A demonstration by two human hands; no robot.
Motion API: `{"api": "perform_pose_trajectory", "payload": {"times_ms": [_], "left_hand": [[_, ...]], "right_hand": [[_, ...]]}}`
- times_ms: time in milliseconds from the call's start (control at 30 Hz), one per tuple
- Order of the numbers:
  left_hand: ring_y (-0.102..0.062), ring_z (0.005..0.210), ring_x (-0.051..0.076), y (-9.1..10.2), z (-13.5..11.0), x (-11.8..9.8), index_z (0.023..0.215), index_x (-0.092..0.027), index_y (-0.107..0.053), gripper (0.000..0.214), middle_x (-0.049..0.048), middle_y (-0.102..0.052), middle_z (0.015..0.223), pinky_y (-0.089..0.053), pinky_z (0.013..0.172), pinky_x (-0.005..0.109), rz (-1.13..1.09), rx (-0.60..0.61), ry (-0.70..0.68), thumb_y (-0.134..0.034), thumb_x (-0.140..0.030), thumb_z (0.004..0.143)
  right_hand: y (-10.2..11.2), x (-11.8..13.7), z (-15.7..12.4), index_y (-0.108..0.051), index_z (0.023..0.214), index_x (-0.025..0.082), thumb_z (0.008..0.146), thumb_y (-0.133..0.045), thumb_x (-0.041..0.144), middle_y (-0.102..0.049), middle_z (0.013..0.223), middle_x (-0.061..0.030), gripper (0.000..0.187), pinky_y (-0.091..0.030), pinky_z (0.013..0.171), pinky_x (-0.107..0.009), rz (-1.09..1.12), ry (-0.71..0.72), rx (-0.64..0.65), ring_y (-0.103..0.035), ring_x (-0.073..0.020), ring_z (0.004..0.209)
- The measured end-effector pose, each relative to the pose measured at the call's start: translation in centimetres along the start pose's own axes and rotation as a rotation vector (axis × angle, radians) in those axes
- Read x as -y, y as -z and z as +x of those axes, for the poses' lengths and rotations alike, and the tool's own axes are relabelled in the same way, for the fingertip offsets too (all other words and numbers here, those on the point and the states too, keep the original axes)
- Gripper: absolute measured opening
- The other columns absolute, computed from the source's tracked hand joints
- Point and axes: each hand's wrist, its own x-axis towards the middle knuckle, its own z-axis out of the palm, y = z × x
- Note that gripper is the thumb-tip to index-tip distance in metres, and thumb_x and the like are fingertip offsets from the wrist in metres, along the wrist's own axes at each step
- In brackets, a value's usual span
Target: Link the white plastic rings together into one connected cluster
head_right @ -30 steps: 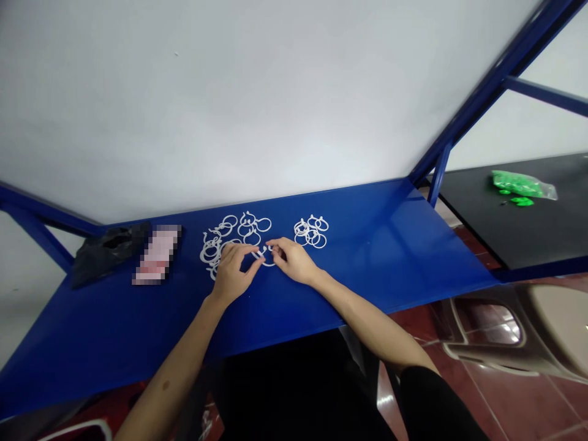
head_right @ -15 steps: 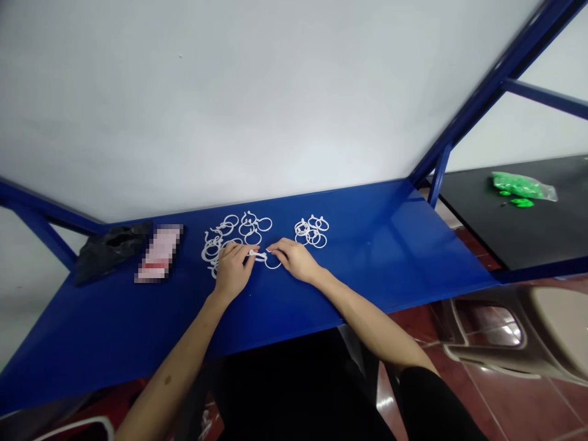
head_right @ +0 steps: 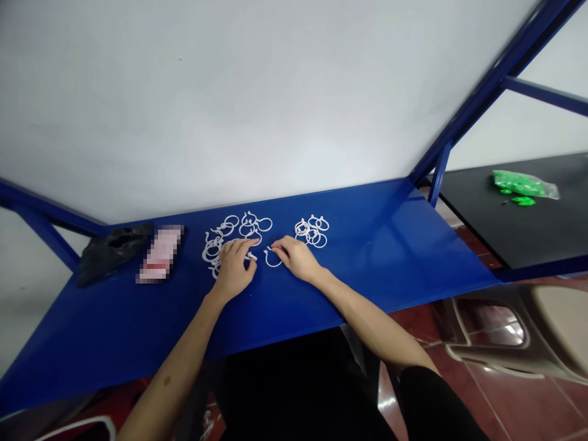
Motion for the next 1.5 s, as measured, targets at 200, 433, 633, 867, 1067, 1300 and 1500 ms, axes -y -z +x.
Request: {"api": "perform_pose_trajectory", "payload": {"times_ms": [200,433,633,867,1067,1300,1500], "left_hand": [[-0.055,0.112,0.029,0.2,-0.3,-1.4,0.119,-0.022,-0.063,0.028,0.0072,-0.07,0.118,-0.037,0.097,0.047,-0.061,0.031,-0.094,-0.061,-0.026,0.091],[-0.061,0.097,0.024,-0.7,-0.1,-0.7,0.095,-0.022,-0.07,0.015,0.0033,-0.076,0.094,-0.039,0.089,0.042,-0.12,-0.091,-0.072,-0.058,-0.031,0.098],[-0.062,0.089,0.023,-1.0,-0.3,-0.7,0.096,-0.024,-0.074,0.021,0.0014,-0.077,0.087,-0.041,0.083,0.04,-0.14,-0.174,-0.102,-0.054,-0.026,0.1],[-0.059,0.087,0.022,-1.0,-0.6,-0.5,0.101,-0.023,-0.075,0.024,0.0012,-0.078,0.091,-0.046,0.082,0.038,-0.154,-0.189,-0.2,-0.05,-0.021,0.101],[-0.061,0.096,0.025,0.4,0.2,-0.4,0.111,-0.022,-0.072,0.022,0.0041,-0.076,0.102,-0.047,0.09,0.042,-0.055,-0.066,-0.155,-0.057,-0.029,0.097],[-0.056,0.108,0.029,3.5,0.1,1.3,0.111,-0.025,-0.071,0.035,0.005,-0.071,0.106,-0.043,0.095,0.046,0.029,0.184,-0.061,-0.053,-0.015,0.082],[-0.053,0.11,0.029,3.8,0.0,2.0,0.108,-0.028,-0.07,0.03,0.0043,-0.069,0.107,-0.038,0.097,0.049,-0.005,0.366,-0.023,-0.052,-0.021,0.085]], "right_hand": [[-0.3,0.4,-0.2,-0.066,0.101,0.02,0.101,-0.055,0.026,-0.071,0.096,-0.0063,0.013,-0.057,0.082,-0.032,0.003,0.04,-0.072,-0.069,-0.0175,0.087],[-0.6,1.0,-0.5,-0.066,0.107,0.021,0.104,-0.052,0.029,-0.072,0.1,-0.0062,0.017,-0.057,0.083,-0.032,0.052,0.092,-0.035,-0.071,-0.0178,0.092],[-1.0,1.5,-0.7,-0.068,0.102,0.019,0.105,-0.049,0.029,-0.069,0.091,-0.0056,0.021,-0.056,0.077,-0.03,0.079,0.123,-0.02,-0.067,-0.0164,0.082],[-1.1,1.8,-1.2,-0.068,0.103,0.018,0.106,-0.045,0.028,-0.07,0.09,-0.0072,0.025,-0.055,0.077,-0.031,-0.029,0.189,0.035,-0.065,-0.0177,0.081],[0.4,1.0,-0.2,-0.068,0.109,0.021,0.106,-0.045,0.028,-0.07,0.1,-0.0075,0.025,-0.057,0.083,-0.032,-0.101,0.193,0.011,-0.068,-0.0178,0.091],[7.7,-3.3,0.6,-0.073,0.099,0.019,0.098,-0.058,0.026,-0.07,0.098,-0.0089,0.017,-0.055,0.081,-0.033,-0.316,-0.171,-0.416,-0.067,-0.0199,0.086],[10.8,-6.5,-0.8,-0.074,0.093,0.02,0.092,-0.062,0.02,-0.076,0.093,-0.0054,0.013,-0.051,0.081,-0.031,-0.335,-0.436,-0.233,-0.069,-0.0198,0.084]]}}
